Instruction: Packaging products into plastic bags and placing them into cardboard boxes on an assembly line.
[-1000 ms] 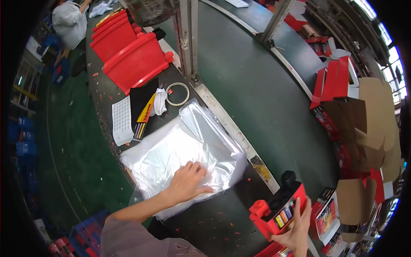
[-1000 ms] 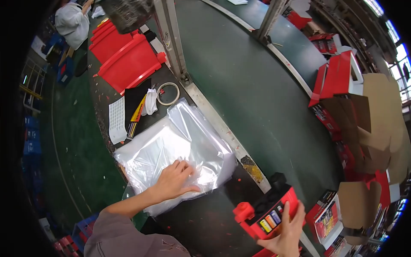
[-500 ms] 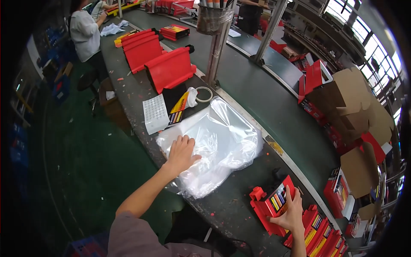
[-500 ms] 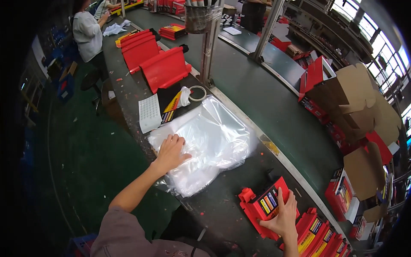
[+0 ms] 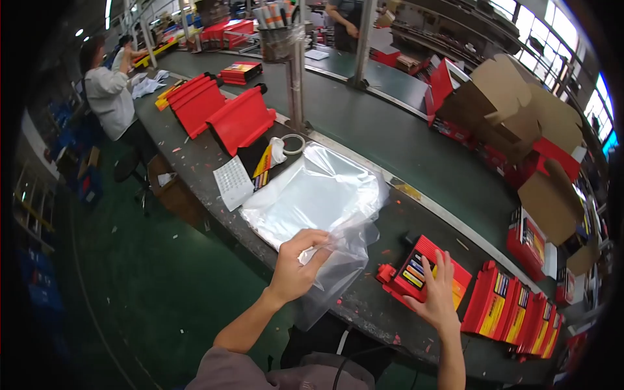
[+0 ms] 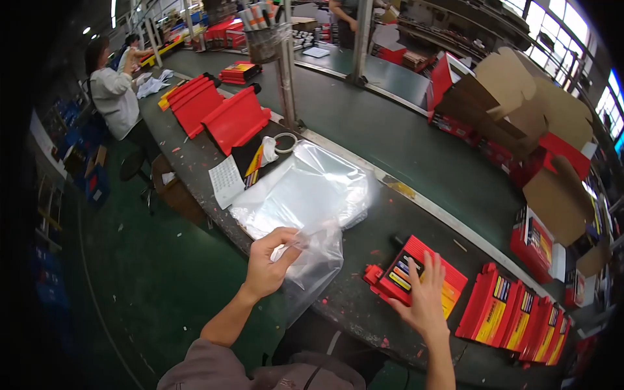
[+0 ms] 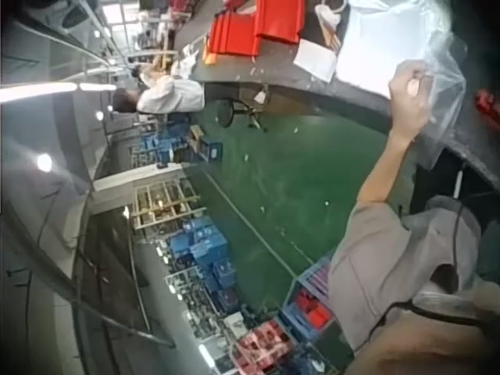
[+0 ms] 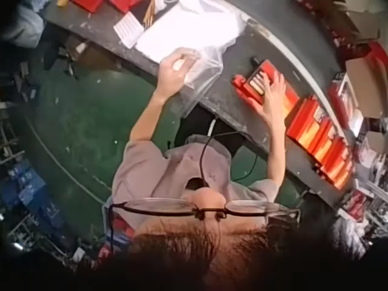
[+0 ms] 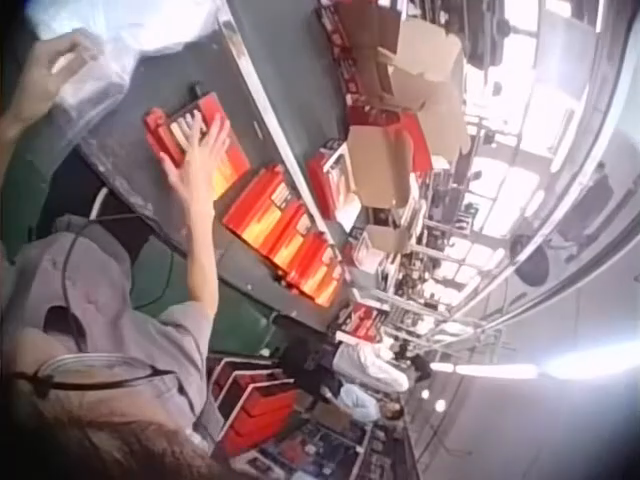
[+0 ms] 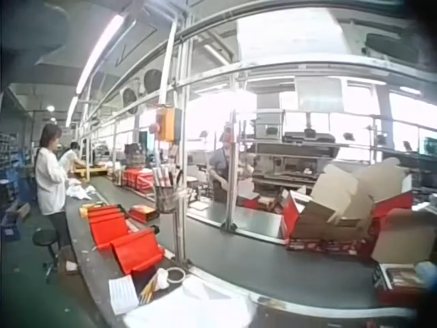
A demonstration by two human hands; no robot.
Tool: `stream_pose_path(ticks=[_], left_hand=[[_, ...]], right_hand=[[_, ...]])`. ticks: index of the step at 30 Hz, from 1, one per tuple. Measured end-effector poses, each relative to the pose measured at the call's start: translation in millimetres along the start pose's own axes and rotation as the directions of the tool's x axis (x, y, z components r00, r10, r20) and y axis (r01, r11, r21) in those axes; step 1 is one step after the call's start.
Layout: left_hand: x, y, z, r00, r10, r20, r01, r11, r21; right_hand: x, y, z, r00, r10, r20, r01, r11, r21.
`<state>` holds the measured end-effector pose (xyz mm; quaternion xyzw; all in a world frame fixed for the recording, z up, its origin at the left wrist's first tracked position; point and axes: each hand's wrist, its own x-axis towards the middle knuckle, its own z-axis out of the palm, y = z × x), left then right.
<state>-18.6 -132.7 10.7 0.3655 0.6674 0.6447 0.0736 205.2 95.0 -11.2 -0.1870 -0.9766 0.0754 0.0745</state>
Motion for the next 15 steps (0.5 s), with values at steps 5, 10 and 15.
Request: stream_pose_path(ticks=[5, 10, 15], left_hand=[[-32.3, 45.6, 19.4, 0.72, -0.26, 0.643, 0.552, 0.777, -0.303], [-58.1, 40.2, 26.7, 0.528, -0.31, 0.79, 0.616, 0.781, -0.105], [-72.4, 31.6, 47.2, 0.36, -0.386, 0.849, 0.694, 0.719, 0.033]], right_hand=[[-14.7, -56.2, -27.4, 0.962, -0.012, -0.271, 0.24, 0.505, 0.829], [-33.6, -52.1, -33.7, 0.981, -0.193, 0.002, 0.034, 0.186, 0.982], [-80.5, -66.3, -6.5, 0.997, 0.05, 0.062, -0.064, 0.03, 0.998]])
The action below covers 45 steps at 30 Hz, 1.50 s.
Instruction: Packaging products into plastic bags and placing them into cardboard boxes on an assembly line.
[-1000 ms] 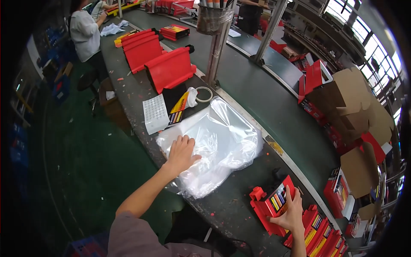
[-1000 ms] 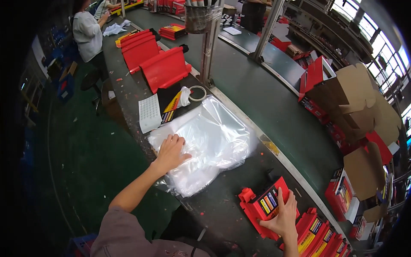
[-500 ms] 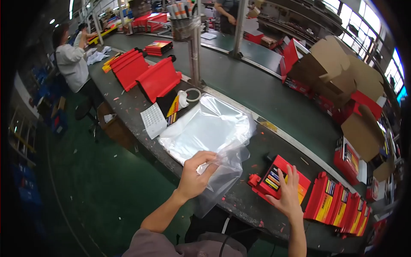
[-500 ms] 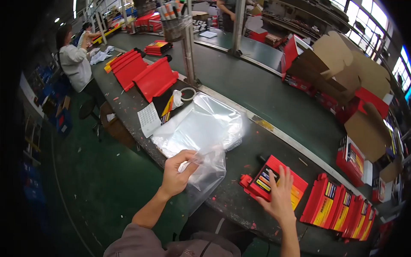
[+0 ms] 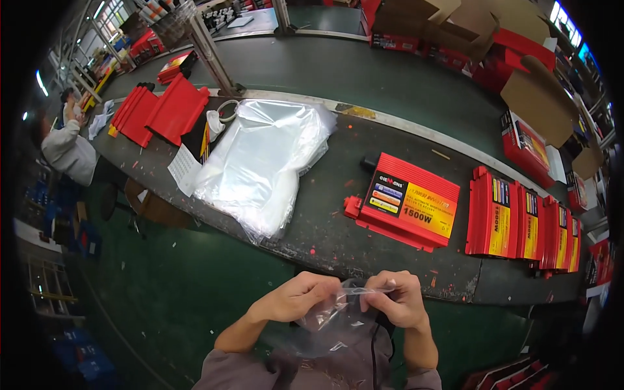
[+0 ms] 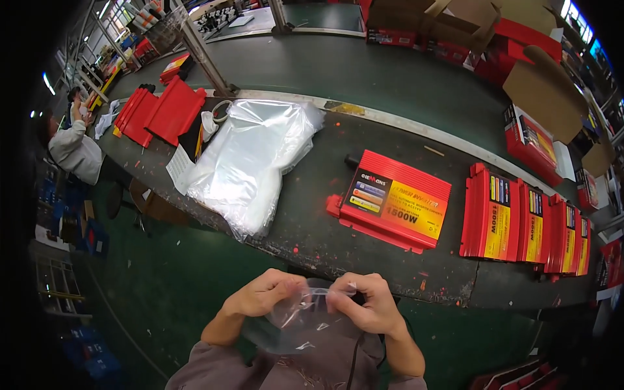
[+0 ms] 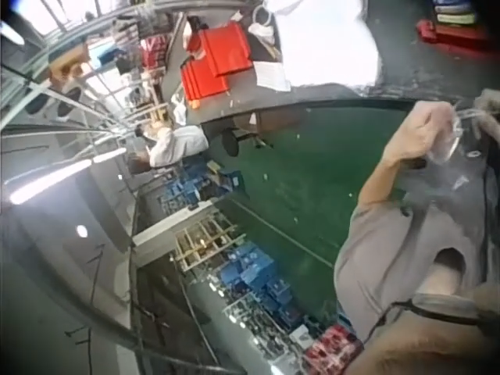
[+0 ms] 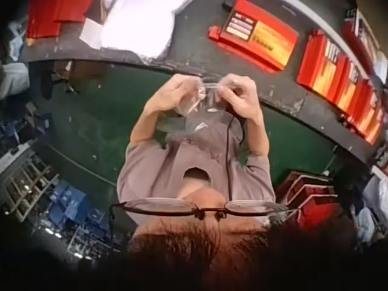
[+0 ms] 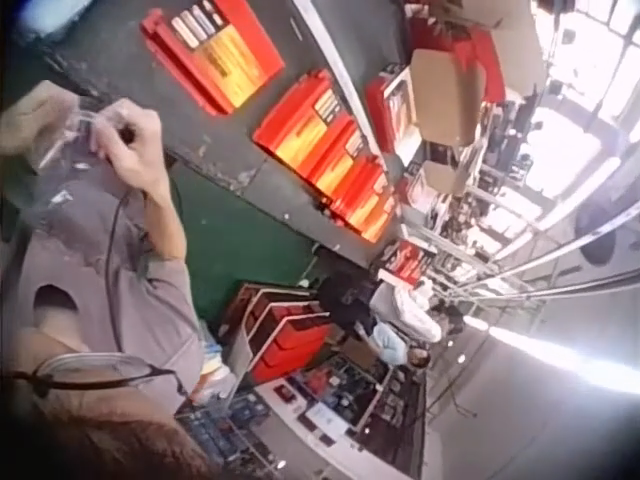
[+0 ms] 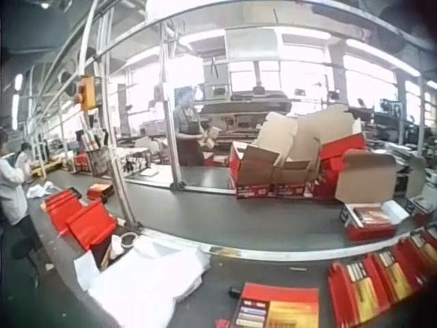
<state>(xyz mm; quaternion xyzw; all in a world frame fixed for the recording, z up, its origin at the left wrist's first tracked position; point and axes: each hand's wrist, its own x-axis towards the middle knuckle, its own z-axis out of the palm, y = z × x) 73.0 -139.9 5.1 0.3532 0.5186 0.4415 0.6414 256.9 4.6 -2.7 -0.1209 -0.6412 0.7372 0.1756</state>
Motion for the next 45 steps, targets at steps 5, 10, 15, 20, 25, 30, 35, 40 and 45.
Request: stream_pose_path(ticks=[5, 10, 15, 20, 25, 30, 35, 40, 45], left_hand=[[2.7, 12.2, 21.1, 0.982, 0.098, -0.162, -0.089, 0.994, 0.062], [4.8, 17.5, 38.3, 0.831, 0.491, -0.262, -0.209, 0.711, 0.671], [11.7, 16.1, 40.6, 0.813, 0.549, -0.196, -0.195, 0.573, 0.796], [19.3, 4.9, 36.6, 0.762, 0.638, -0.11, -0.291, 0.49, 0.822], [19.8, 2.9, 34.5, 0.965, 0.114, -0.236, -0.102, 0.993, 0.061], [18.7, -4.7, 34.4, 0.955, 0.09, -0.284, -0.188, 0.92, -0.343], [22.0, -21.7, 37.0, 0.94, 0.22, -0.261, -0.304, 0.887, -0.349], [13.2, -25.5, 33.6, 0.921, 0.143, -0.362, -0.297, 0.859, -0.417], [5.2, -20.9, 24.5, 0.76, 0.149, -0.633, -0.486, 0.777, -0.401]], right_hand=[[-17.1, 17.3, 1.9, 0.997, -0.012, -0.074, 0.013, 1.0, 0.005], [-20.1, 19.3, -3.8, 0.991, -0.042, -0.126, 0.048, 0.998, 0.041], [-21.2, 19.3, -3.9, 0.989, -0.039, -0.142, 0.048, 0.997, 0.064], [-18.8, 13.7, -5.5, 0.976, 0.067, -0.208, -0.014, 0.969, 0.246], [-2.0, 8.0, -3.5, 0.686, -0.451, -0.571, 0.069, 0.822, -0.566], [-27.2, -8.0, 21.3, 0.702, -0.654, -0.283, 0.359, 0.667, -0.653], [-8.4, 9.4, 30.4, 0.937, -0.324, -0.131, 0.226, 0.848, -0.479], [-19.1, 10.9, 23.5, 0.965, -0.111, -0.236, 0.033, 0.949, -0.313], [-32.1, 18.3, -10.1, 0.686, -0.251, -0.683, -0.138, 0.877, -0.461]])
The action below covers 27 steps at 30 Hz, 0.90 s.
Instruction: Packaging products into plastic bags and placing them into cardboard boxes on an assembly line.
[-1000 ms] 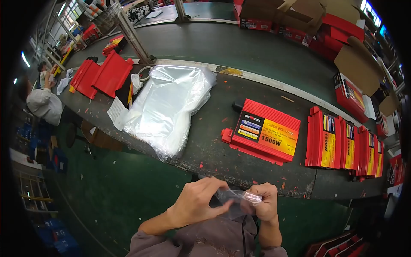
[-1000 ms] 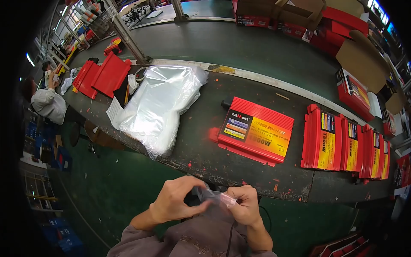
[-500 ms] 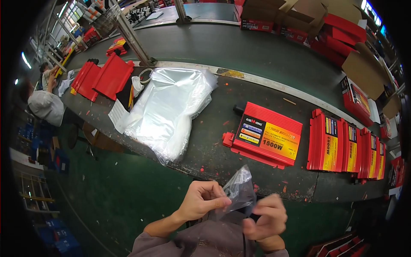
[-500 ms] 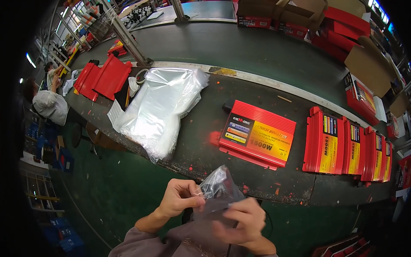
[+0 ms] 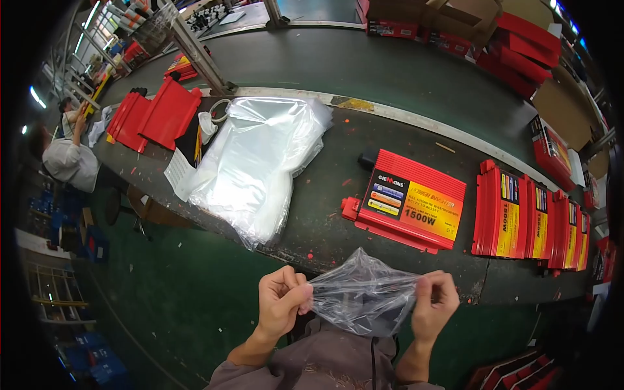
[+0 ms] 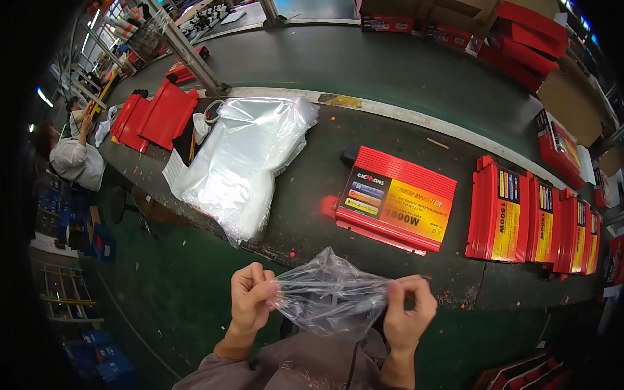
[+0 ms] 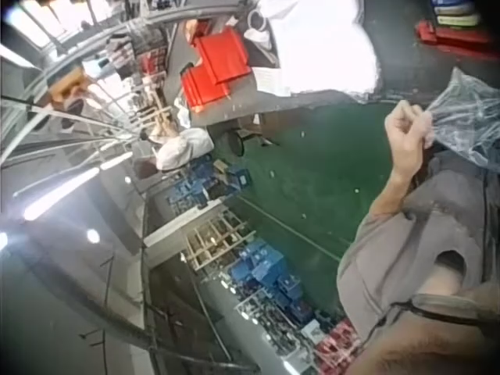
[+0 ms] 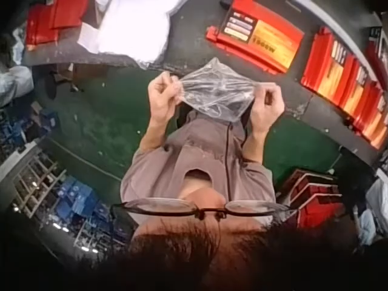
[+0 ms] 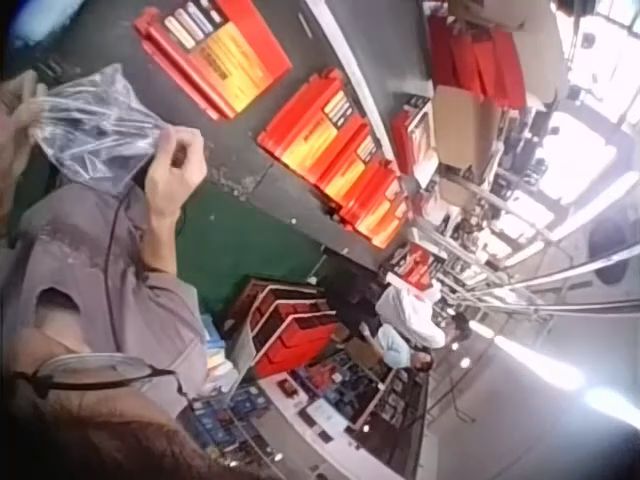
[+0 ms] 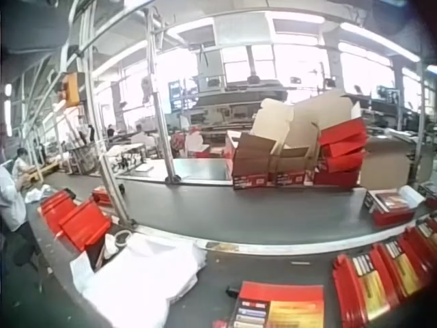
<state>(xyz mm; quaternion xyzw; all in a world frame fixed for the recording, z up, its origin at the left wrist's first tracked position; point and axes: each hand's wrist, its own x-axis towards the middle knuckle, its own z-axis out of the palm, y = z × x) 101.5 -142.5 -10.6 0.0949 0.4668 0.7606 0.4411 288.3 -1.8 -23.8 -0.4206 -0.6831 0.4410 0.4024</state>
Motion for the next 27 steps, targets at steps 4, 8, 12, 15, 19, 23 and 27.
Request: stream_pose_path(ticks=[4, 8, 12, 15, 19, 23, 27], left_hand=[[-1.6, -13.5, 3.4, 0.997, 0.061, 0.053, -0.066, 0.994, 0.092], [-7.6, -16.2, 19.0, 0.997, -0.016, 0.074, 0.005, 0.989, 0.145], [-2.6, -25.9, 9.2, 0.967, 0.171, 0.187, -0.213, 0.948, 0.236], [32.8, -27.1, -3.5, 0.878, 0.397, 0.267, -0.478, 0.741, 0.471], [97.5, -48.7, 11.7, 0.87, 0.392, 0.298, -0.337, 0.032, 0.941], [121.4, -68.4, 9.3, 0.909, 0.241, 0.34, -0.377, 0.128, 0.917], [142.6, -56.7, -7.2, 0.82, 0.205, 0.534, -0.554, 0.057, 0.83]], right_hand=[[-12.1, -27.2, 1.8, 0.877, -0.473, -0.084, 0.477, 0.878, 0.041], [-4.6, -63.1, 19.0, 0.707, -0.458, 0.539, 0.5, 0.863, 0.077], [-14.7, -15.6, 2.4, 0.599, -0.297, 0.744, 0.287, 0.947, 0.147], [-17.4, -4.4, -32.1, 0.993, -0.044, 0.106, 0.029, 0.991, 0.133], [28.4, -0.7, -43.5, 0.804, 0.096, -0.587, 0.156, 0.918, 0.365], [98.3, -6.4, -16.6, 0.97, -0.16, -0.185, 0.141, 0.983, -0.114], [124.7, 51.8, 19.4, 0.957, -0.289, 0.036, 0.284, 0.898, -0.335]])
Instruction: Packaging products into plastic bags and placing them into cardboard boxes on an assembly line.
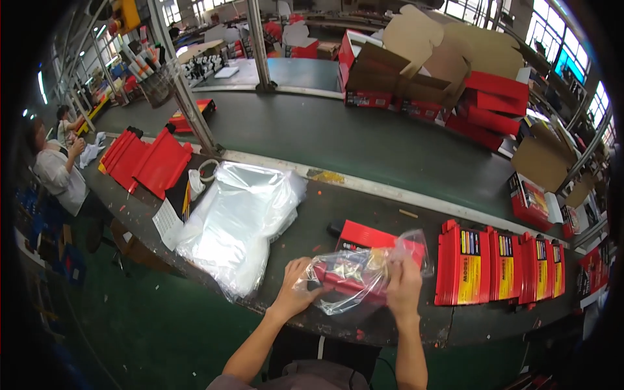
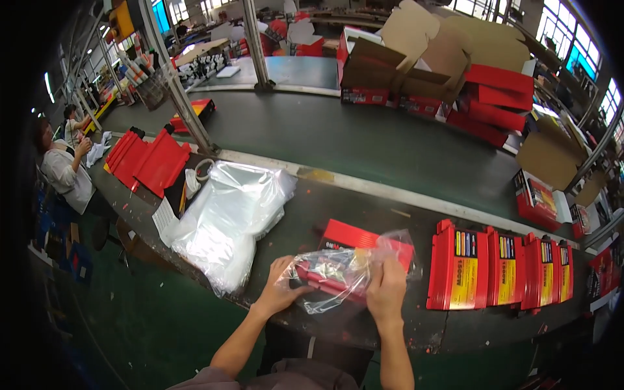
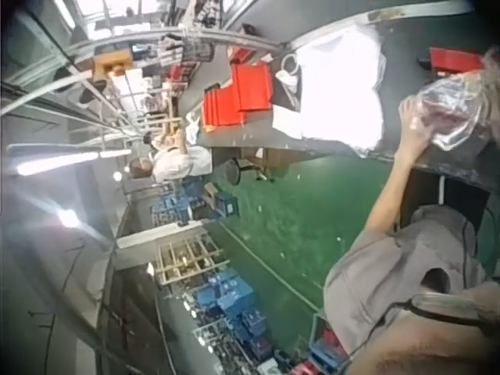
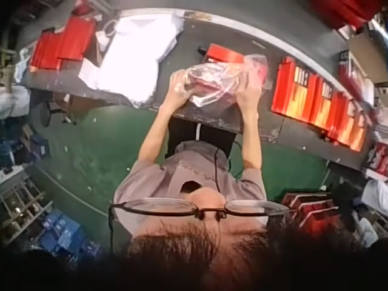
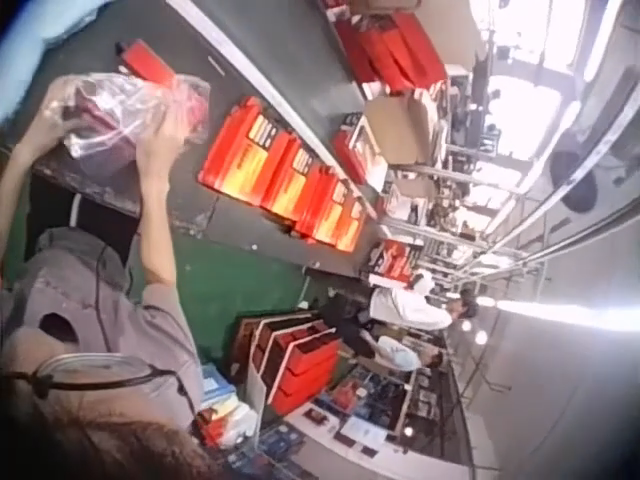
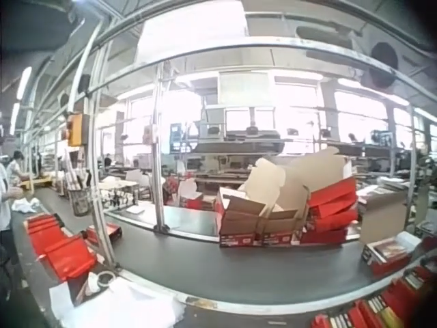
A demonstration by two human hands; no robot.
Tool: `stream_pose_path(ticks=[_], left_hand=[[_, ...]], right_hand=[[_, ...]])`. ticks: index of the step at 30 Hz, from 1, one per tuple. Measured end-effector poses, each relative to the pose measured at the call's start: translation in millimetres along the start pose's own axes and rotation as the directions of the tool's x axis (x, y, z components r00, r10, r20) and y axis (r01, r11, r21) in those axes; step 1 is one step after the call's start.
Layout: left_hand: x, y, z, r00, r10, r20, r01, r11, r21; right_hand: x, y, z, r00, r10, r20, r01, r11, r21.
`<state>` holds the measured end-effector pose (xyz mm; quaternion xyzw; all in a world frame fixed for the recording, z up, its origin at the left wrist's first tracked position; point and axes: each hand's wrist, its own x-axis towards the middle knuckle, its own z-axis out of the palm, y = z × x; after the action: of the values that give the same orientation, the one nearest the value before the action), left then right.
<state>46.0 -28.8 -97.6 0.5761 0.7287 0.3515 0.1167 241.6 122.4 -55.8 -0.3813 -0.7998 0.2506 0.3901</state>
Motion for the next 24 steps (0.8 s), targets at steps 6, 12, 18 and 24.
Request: stream_pose_path(ticks=[6, 12, 18, 24], left_hand=[[12.0, -24.2, 1.1, 0.997, 0.078, 0.027, -0.071, 0.981, -0.183], [-13.8, -34.5, 22.4, 0.994, 0.105, -0.034, -0.103, 0.992, 0.071], [-12.8, 23.5, -7.3, 0.981, 0.166, -0.101, -0.157, 0.983, 0.095], [10.2, 107.6, -31.1, 0.919, 0.338, -0.204, -0.31, 0.938, 0.157]], right_hand=[[-18.5, 3.4, 6.7, 0.986, -0.161, -0.044, 0.156, 0.982, -0.102], [-52.7, -8.7, 13.9, 0.971, -0.236, 0.034, 0.238, 0.968, -0.083], [-95.7, -20.9, 12.6, 0.899, -0.178, 0.4, 0.34, 0.86, -0.381], [-64.0, 4.6, 3.4, 0.916, -0.375, -0.139, 0.348, 0.919, -0.183]])
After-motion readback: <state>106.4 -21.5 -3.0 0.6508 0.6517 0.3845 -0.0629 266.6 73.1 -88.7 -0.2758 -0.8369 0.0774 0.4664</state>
